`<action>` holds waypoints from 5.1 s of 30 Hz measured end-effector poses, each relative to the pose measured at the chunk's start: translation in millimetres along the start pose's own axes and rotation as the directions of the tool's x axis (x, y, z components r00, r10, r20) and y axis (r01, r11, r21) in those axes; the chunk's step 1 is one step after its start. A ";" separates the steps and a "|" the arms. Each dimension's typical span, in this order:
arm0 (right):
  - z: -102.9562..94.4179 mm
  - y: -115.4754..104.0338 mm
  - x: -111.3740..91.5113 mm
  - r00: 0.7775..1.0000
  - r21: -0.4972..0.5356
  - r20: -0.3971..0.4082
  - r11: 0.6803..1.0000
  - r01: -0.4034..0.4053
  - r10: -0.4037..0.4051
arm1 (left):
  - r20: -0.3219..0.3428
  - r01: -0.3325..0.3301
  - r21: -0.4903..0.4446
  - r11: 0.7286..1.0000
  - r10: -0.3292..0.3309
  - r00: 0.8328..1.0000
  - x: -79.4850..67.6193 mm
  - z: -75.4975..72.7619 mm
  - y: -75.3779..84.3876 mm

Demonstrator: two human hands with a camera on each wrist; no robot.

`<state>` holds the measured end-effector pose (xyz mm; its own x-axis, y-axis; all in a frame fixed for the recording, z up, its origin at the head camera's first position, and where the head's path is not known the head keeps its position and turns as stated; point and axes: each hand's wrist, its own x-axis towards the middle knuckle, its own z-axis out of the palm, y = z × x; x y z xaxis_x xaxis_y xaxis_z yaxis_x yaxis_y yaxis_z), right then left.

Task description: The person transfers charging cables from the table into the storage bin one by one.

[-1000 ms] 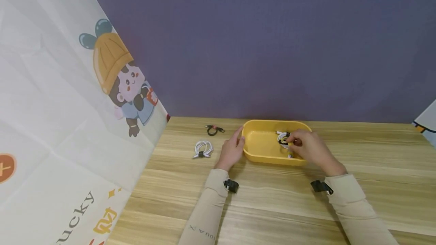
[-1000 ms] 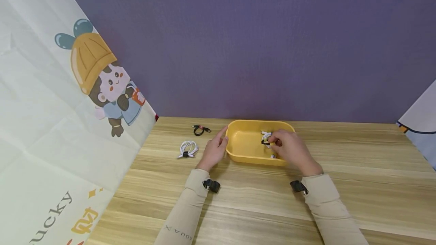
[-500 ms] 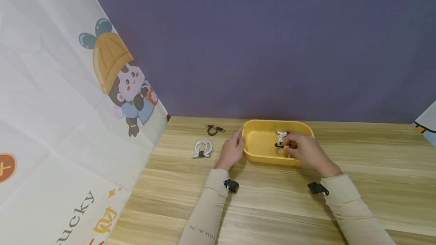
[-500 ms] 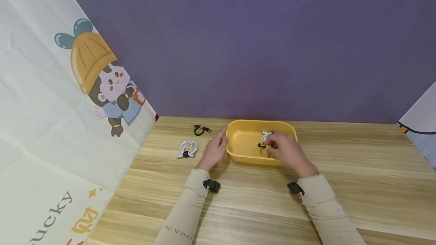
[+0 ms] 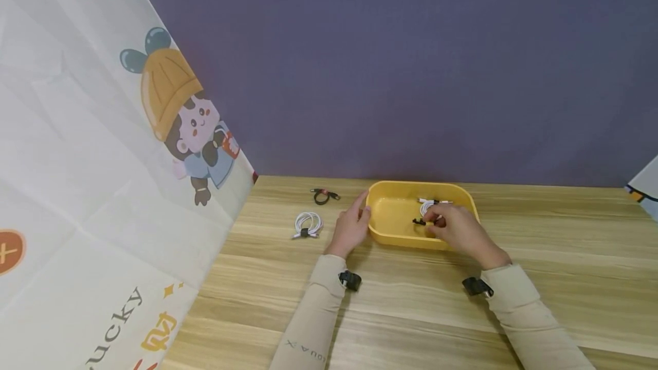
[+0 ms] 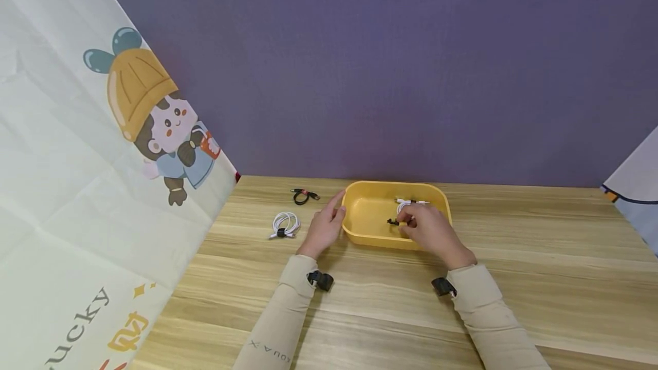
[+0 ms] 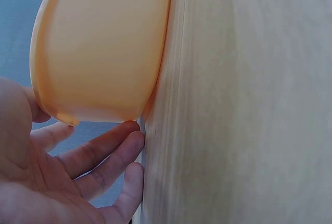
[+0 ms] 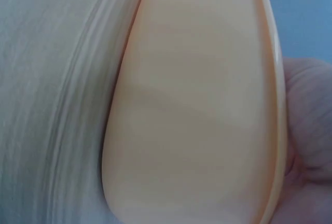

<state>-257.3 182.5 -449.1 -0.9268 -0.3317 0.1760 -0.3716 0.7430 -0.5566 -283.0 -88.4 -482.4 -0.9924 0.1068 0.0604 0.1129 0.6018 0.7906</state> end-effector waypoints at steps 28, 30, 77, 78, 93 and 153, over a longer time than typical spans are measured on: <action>-1.1 -4.4 1.7 0.999 0.010 0.040 1.000 -0.026 0.026 | -0.026 -0.034 0.002 0.999 0.034 0.999 -2.1 -2.2 1.5; -1.1 -4.4 2.2 0.999 0.014 0.049 1.000 -0.019 0.018 | -0.023 -0.032 0.003 0.999 0.032 0.999 -2.2 -2.6 1.7; 6.5 -1.4 19.8 0.979 0.096 0.187 0.994 0.061 -0.078 | -0.011 -0.015 0.007 1.000 0.015 1.000 -3.0 -2.6 3.1; 6.3 -1.6 19.7 0.979 0.097 0.189 0.993 0.061 -0.078 | -0.011 -0.015 0.007 1.000 0.015 1.000 -3.0 -2.5 3.0; 4.1 -2.6 18.2 0.979 0.038 0.202 0.999 0.030 -0.037 | -0.015 -0.023 -0.004 1.000 0.023 1.000 -3.0 -3.2 3.3; -57.2 67.2 -8.3 0.958 0.032 -0.140 0.968 -0.247 0.249 | -0.017 -0.013 0.000 1.000 0.013 1.000 -1.8 -2.4 2.2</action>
<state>-277.6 268.5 -441.5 -0.9883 -0.0512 0.1438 -0.1291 0.7833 -0.6081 -281.1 -89.1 -479.3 -0.9916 0.1012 0.0811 0.1258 0.6000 0.7900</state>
